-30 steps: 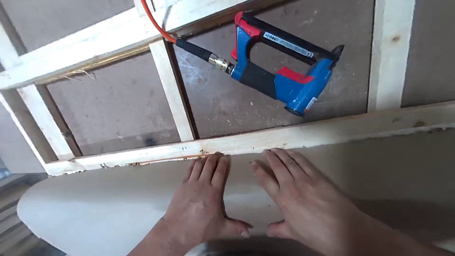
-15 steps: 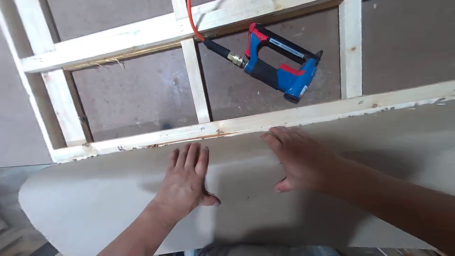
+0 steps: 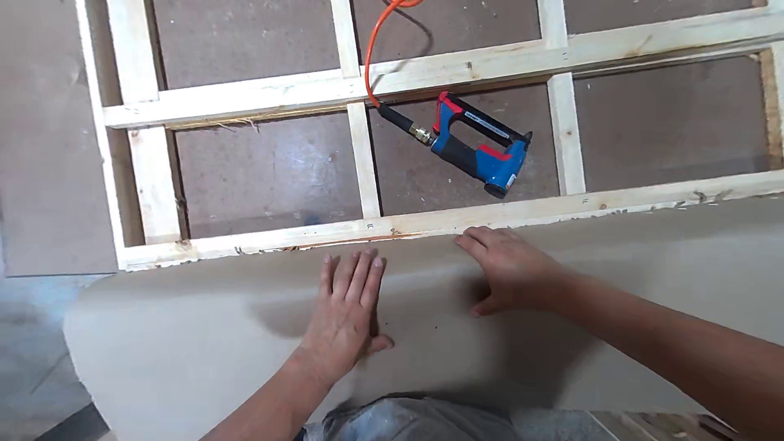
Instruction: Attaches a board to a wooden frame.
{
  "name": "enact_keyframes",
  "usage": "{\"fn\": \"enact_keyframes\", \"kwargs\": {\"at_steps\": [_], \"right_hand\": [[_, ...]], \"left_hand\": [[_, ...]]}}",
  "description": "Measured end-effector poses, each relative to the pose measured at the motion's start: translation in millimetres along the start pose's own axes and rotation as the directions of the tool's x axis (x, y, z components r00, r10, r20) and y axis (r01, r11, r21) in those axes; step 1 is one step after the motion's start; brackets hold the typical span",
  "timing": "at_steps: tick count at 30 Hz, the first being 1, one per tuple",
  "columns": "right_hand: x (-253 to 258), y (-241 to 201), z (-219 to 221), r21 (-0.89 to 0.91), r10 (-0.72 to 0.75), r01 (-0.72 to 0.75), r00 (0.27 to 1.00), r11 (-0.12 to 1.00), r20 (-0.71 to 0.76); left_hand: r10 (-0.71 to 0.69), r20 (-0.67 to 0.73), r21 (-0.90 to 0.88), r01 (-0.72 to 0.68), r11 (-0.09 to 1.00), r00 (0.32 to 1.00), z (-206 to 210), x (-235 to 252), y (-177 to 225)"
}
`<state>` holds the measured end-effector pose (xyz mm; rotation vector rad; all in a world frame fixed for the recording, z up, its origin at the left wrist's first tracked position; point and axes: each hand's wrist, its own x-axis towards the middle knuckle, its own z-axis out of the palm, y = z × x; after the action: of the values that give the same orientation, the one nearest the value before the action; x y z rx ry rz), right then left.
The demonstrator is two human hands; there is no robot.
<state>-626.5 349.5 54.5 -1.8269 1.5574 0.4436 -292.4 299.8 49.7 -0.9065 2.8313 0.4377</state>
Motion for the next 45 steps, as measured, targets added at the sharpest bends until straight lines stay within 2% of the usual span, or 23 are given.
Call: {"fn": "enact_keyframes", "kwargs": {"at_steps": [3, 6, 9, 12, 17, 21, 23, 24, 27, 29, 33, 38, 40, 43, 45], "right_hand": [[-3.4, 0.3, -4.8, -0.005, -0.018, 0.018, 1.000, 1.000, -0.013], [-3.8, 6.4, 8.9, 0.005, -0.108, 0.112, 0.973, 0.994, -0.205], [-0.7, 10.0, 28.8, -0.018, -0.165, 0.168, 0.932, 0.986, -0.324], [-3.7, 14.0, 36.6, -0.009, -0.157, 0.164, 0.927, 0.986, -0.340], [-1.9, 12.5, 33.2, 0.018, -0.131, 0.148, 0.924, 0.989, -0.360], [-1.0, 9.9, 9.9, 0.051, -0.082, 0.098, 0.963, 0.994, -0.256], [-0.4, 10.1, 5.0, 0.044, -0.067, 0.077, 0.978, 0.996, -0.198], [-0.3, 11.3, 7.4, 0.030, -0.074, 0.082, 0.974, 0.996, -0.216], [-0.9, 13.3, 28.8, -0.012, -0.144, 0.151, 0.908, 0.988, -0.395], [1.1, 13.4, 40.1, -0.046, -0.154, 0.149, 0.879, 0.988, -0.451], [1.3, 16.8, 39.2, -0.032, -0.147, 0.146, 0.911, 0.989, -0.386], [-1.1, 14.1, 23.4, 0.036, -0.117, 0.134, 0.945, 0.990, -0.304], [-3.8, 15.1, 29.6, 0.028, -0.122, 0.138, 0.941, 0.990, -0.315], [-4.2, 17.4, 27.6, 0.081, -0.152, 0.177, 0.956, 0.981, -0.249], [-5.2, 16.0, 22.5, 0.119, -0.158, 0.187, 0.963, 0.975, -0.219]], "left_hand": [[0.072, -0.009, -0.051, -0.072, 0.996, 0.997, 6.0, -28.5, 18.9], [0.072, -0.078, 0.013, -0.071, 0.997, 0.994, 27.0, -33.4, 21.5], [0.056, -0.107, 0.065, -0.050, 0.997, 0.993, 41.9, -37.5, 20.3], [0.061, -0.140, 0.110, -0.046, 0.993, 0.988, 54.3, -39.6, 21.2], [0.060, -0.135, 0.105, -0.045, 0.993, 0.989, 48.9, -39.4, 21.6], [0.041, -0.082, -0.012, -0.042, 0.999, 0.996, 25.6, -31.5, 21.3], [0.001, -0.040, -0.114, -0.006, 0.993, 0.999, 10.2, -29.4, 18.5], [-0.046, -0.047, -0.148, 0.039, 0.988, 0.998, 5.6, -29.0, 15.6], [-0.289, -0.170, -0.179, 0.259, 0.949, 0.942, 12.3, -41.0, -2.3], [-0.356, -0.293, -0.124, 0.334, 0.934, 0.887, 30.4, -55.3, -25.3], [-0.336, -0.368, -0.024, 0.353, 0.935, 0.867, 43.0, -61.9, -37.7], [-0.353, -0.351, -0.025, 0.368, 0.930, 0.867, 26.5, -52.8, -38.1], [-0.357, -0.374, -0.024, 0.375, 0.927, 0.856, 33.9, -55.1, -36.0], [-0.349, -0.441, -0.002, 0.388, 0.922, 0.827, 46.5, -56.2, -35.7], [-0.351, -0.427, 0.001, 0.389, 0.921, 0.833, 44.1, -55.8, -35.0]]}}
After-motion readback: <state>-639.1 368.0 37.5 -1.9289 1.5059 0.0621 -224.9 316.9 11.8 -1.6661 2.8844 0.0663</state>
